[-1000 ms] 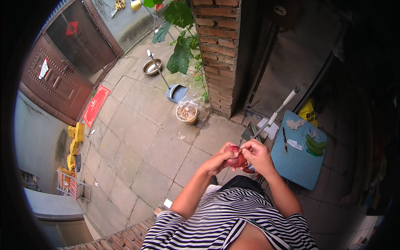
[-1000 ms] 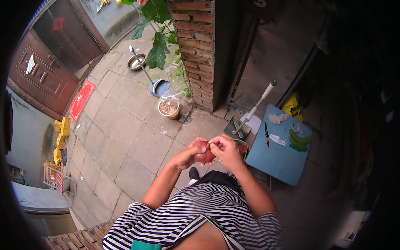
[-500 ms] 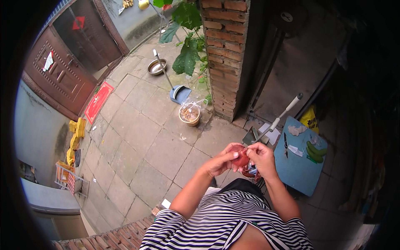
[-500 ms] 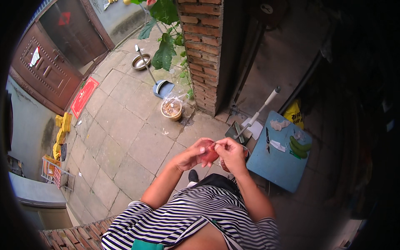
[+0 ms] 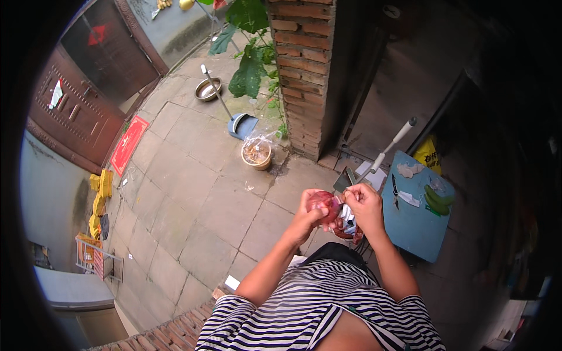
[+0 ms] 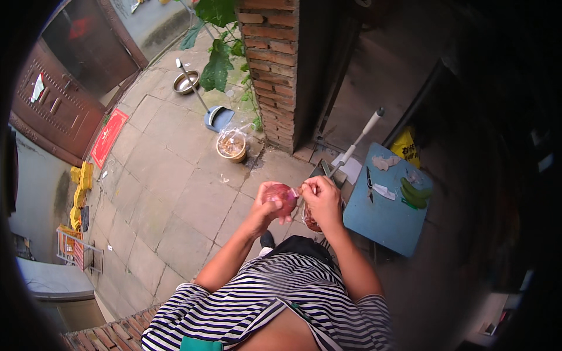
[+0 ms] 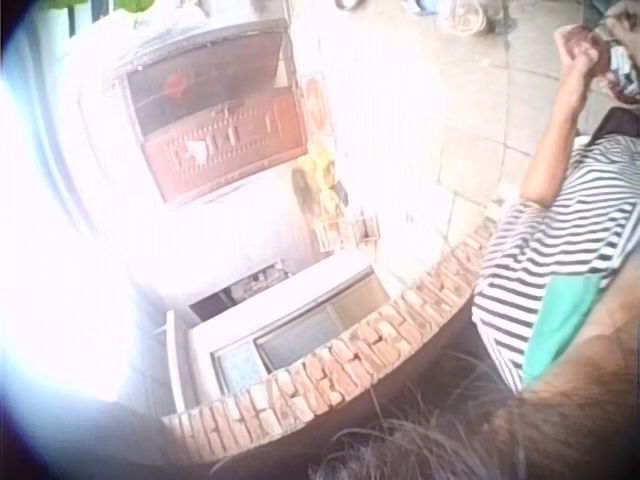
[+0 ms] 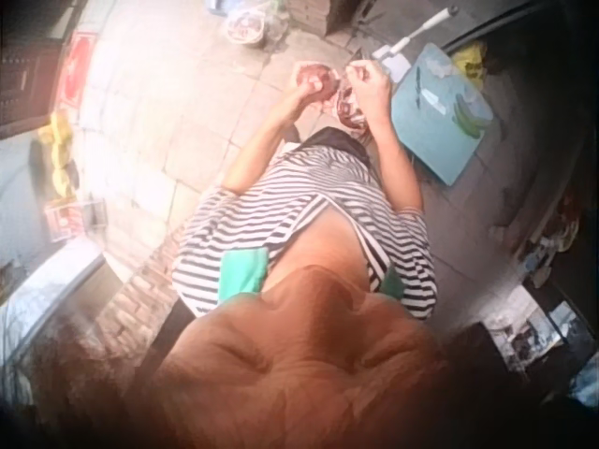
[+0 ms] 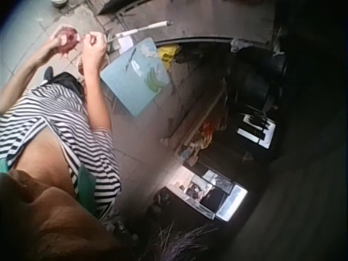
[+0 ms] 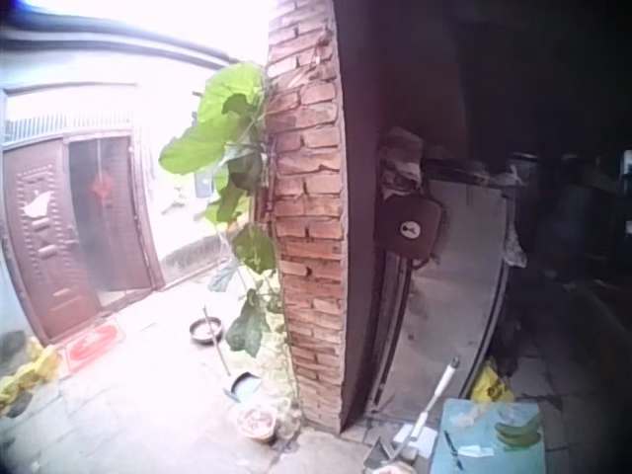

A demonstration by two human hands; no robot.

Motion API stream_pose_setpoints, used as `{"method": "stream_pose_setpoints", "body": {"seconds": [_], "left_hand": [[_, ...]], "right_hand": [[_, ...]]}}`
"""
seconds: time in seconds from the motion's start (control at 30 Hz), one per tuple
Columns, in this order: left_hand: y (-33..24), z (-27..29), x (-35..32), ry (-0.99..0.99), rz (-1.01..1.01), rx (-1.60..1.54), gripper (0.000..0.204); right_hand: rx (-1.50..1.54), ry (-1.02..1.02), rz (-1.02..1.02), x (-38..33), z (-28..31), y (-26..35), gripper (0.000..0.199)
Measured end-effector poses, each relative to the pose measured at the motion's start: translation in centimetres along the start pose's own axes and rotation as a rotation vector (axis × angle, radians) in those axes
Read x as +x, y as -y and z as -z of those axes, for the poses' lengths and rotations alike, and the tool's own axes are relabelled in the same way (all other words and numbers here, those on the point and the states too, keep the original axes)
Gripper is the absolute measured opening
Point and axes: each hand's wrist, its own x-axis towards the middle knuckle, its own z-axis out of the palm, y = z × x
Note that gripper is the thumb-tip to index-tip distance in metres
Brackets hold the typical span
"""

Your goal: The person peels a red onion, pours water from a pitcher into a pot, and then chops the onion with a knife on a wooden board.

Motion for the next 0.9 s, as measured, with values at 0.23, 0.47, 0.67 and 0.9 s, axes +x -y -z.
{"method": "stream_pose_setpoints", "body": {"seconds": [0.23,0.47,0.67,0.9], "left_hand": [[-1.7,0.2,-0.9,0.184,0.236,-0.299,0.056],[-0.6,0.7,-0.7,0.200,0.344,-0.242,0.055],[-0.6,1.7,-0.3,0.197,0.391,-0.186,0.049],[-1.1,0.1,-0.1,0.092,0.255,-0.052,0.053]], "right_hand": [[0.534,0.237,-0.395,0.5,2.0,-1.8,0.007],[0.292,0.298,-0.135,-1.4,0.5,2.2,0.009],[0.094,0.445,0.026,-1.5,1.9,3.9,0.014],[0.241,0.284,-0.098,-2.5,0.8,2.3,0.016]]}}
